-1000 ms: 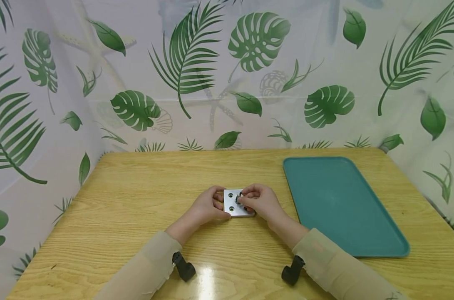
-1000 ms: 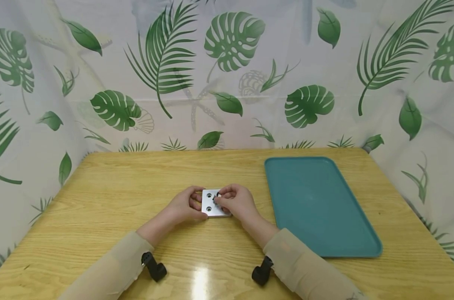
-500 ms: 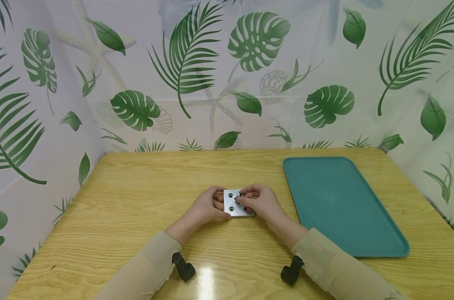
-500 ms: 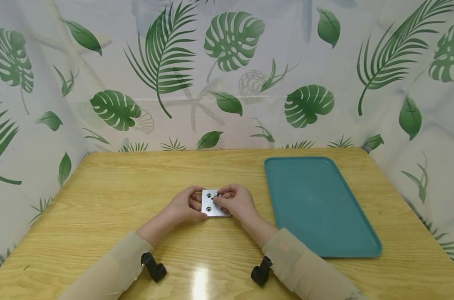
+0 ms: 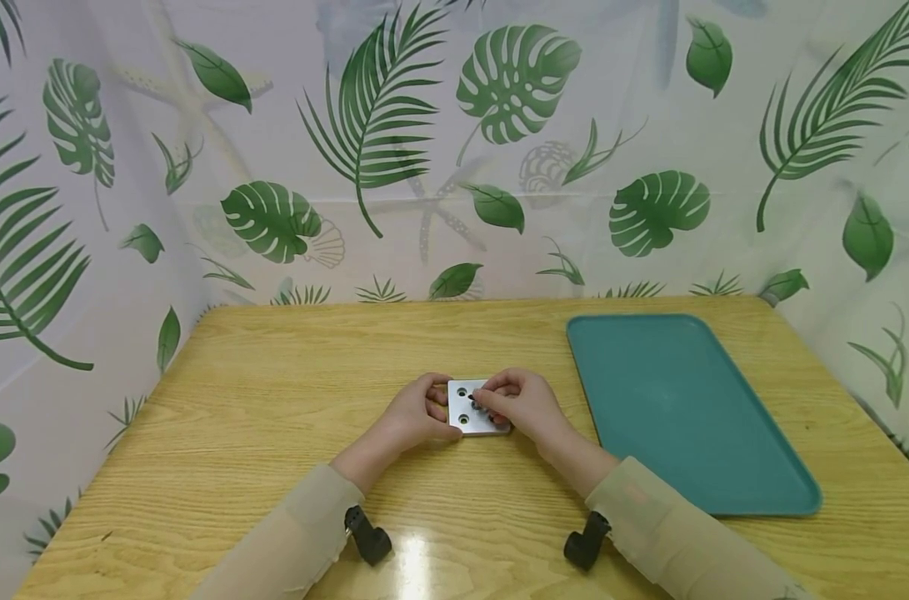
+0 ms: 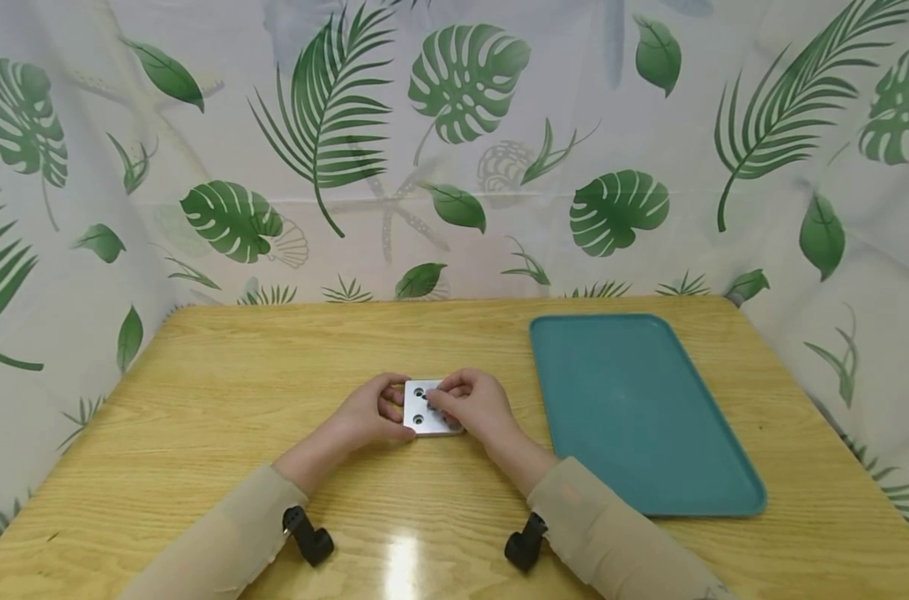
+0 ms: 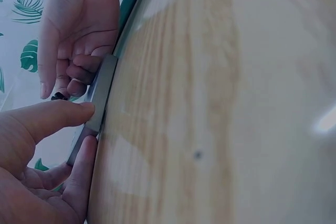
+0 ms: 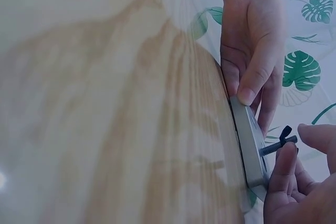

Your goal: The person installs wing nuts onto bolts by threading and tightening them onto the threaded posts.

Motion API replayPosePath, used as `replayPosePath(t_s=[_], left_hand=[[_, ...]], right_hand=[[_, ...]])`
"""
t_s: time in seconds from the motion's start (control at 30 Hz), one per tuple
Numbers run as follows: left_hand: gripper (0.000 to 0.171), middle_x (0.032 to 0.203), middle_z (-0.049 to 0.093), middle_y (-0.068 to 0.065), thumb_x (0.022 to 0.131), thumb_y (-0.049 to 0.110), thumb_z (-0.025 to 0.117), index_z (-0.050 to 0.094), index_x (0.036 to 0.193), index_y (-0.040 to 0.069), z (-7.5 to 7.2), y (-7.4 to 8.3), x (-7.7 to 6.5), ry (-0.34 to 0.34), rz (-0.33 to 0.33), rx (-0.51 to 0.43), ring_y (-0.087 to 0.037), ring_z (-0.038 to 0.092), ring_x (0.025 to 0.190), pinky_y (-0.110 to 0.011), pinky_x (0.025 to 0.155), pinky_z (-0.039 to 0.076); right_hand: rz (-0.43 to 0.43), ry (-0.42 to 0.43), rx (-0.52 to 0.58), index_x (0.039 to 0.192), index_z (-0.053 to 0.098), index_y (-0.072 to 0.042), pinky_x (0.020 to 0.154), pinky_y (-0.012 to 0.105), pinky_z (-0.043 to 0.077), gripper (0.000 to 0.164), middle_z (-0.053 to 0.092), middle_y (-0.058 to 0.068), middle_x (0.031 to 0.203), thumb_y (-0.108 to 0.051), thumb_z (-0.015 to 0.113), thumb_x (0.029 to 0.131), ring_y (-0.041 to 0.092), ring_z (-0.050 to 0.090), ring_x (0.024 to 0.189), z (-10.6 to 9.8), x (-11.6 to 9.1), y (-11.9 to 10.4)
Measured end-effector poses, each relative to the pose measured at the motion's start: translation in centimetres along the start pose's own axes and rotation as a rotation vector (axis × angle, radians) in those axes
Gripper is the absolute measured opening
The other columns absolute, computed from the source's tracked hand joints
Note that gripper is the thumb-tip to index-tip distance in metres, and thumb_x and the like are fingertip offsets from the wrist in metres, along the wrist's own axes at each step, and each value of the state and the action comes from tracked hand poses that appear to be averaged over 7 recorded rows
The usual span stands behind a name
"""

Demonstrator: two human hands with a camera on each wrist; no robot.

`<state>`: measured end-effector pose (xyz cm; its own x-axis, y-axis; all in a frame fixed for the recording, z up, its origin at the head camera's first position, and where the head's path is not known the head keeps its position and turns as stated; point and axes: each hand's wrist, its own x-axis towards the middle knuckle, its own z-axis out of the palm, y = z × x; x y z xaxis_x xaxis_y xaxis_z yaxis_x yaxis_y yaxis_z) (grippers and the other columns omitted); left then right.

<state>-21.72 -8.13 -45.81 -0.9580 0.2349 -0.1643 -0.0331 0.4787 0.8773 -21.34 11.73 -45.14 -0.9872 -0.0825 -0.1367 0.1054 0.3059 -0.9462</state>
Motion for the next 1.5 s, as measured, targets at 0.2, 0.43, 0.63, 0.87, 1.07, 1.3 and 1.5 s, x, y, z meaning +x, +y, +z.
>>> replayPosePath(t_s=[0.2, 0.43, 0.63, 0.87, 1.07, 1.3, 1.5], left_hand=[[0.081, 0.115, 0.063, -0.010, 0.077, -0.004, 0.090, 0.053, 0.150, 0.002, 0.05, -0.13, 0.03, 0.008, 0.009, -0.004, -0.016, 0.062, 0.091, -0.024, 0.077, 0.052], [0.081, 0.115, 0.063, -0.011, 0.077, -0.004, 0.090, 0.054, 0.149, 0.001, 0.04, -0.14, -0.04, 0.007, 0.013, -0.011, -0.016, 0.063, 0.092, -0.025, 0.079, 0.053], [0.081, 0.115, 0.063, -0.011, 0.077, -0.004, 0.091, 0.054, 0.149, 0.002, 0.07, -0.20, 0.07, 0.010, 0.009, -0.007, -0.016, 0.063, 0.092, -0.025, 0.079, 0.053], [0.081, 0.115, 0.063, -0.011, 0.077, -0.004, 0.090, 0.053, 0.149, 0.001, 0.06, -0.11, -0.04, 0.008, 0.010, -0.007, -0.016, 0.063, 0.092, -0.025, 0.079, 0.053], [0.082, 0.115, 0.063, -0.010, 0.077, -0.003, 0.090, 0.053, 0.150, 0.001, 0.07, -0.12, 0.05, 0.001, 0.009, -0.002, -0.016, 0.063, 0.092, -0.024, 0.078, 0.052], [0.081, 0.116, 0.063, -0.011, 0.077, -0.004, 0.090, 0.053, 0.150, 0.002, 0.08, -0.08, 0.02, 0.010, 0.004, -0.003, -0.017, 0.063, 0.092, -0.025, 0.078, 0.052], [0.082, 0.116, 0.062, -0.010, 0.077, -0.004, 0.091, 0.054, 0.149, 0.002, 0.03, 0.07, -0.13, 0.014, 0.005, 0.002, -0.017, 0.062, 0.092, -0.025, 0.077, 0.052]], right_hand=[[0.003, -0.011, 0.048, 0.106, 0.069, 0.004, 0.062, 0.020, 0.052, 0.022, 0.070, 0.000, 0.079, -0.018, 0.073, 0.100, 0.006, 0.061, 0.066, -0.03, 0.16, 0.05], [-0.002, -0.019, 0.109, 0.104, 0.067, 0.007, 0.059, 0.019, 0.053, 0.018, 0.069, 0.000, 0.075, -0.010, 0.065, 0.103, 0.005, 0.061, 0.062, -0.04, 0.17, 0.06], [0.006, -0.025, 0.117, 0.105, 0.068, 0.009, 0.060, 0.019, 0.053, 0.016, 0.068, 0.000, 0.075, -0.005, 0.061, 0.102, 0.005, 0.061, 0.062, -0.01, 0.05, -0.02], [-0.013, -0.037, 0.096, 0.104, 0.069, 0.010, 0.061, 0.020, 0.053, 0.014, 0.068, 0.001, 0.076, 0.002, 0.059, 0.098, 0.006, 0.061, 0.065, -0.11, 0.15, 0.30], [-0.023, -0.035, 0.081, 0.102, 0.070, 0.009, 0.061, 0.020, 0.053, 0.011, 0.068, 0.000, 0.076, 0.001, 0.064, 0.096, 0.007, 0.061, 0.067, -0.09, 0.20, 0.43], [-0.031, -0.043, 0.073, 0.101, 0.070, 0.007, 0.062, 0.020, 0.052, 0.008, 0.067, -0.002, 0.075, 0.001, 0.068, 0.095, 0.006, 0.060, 0.068, -0.07, 0.29, 0.43], [-0.027, -0.042, 0.051, 0.100, 0.070, 0.005, 0.062, 0.020, 0.051, 0.008, 0.068, -0.002, 0.077, -0.001, 0.072, 0.096, 0.006, 0.059, 0.067, -0.20, 0.22, 0.29]])
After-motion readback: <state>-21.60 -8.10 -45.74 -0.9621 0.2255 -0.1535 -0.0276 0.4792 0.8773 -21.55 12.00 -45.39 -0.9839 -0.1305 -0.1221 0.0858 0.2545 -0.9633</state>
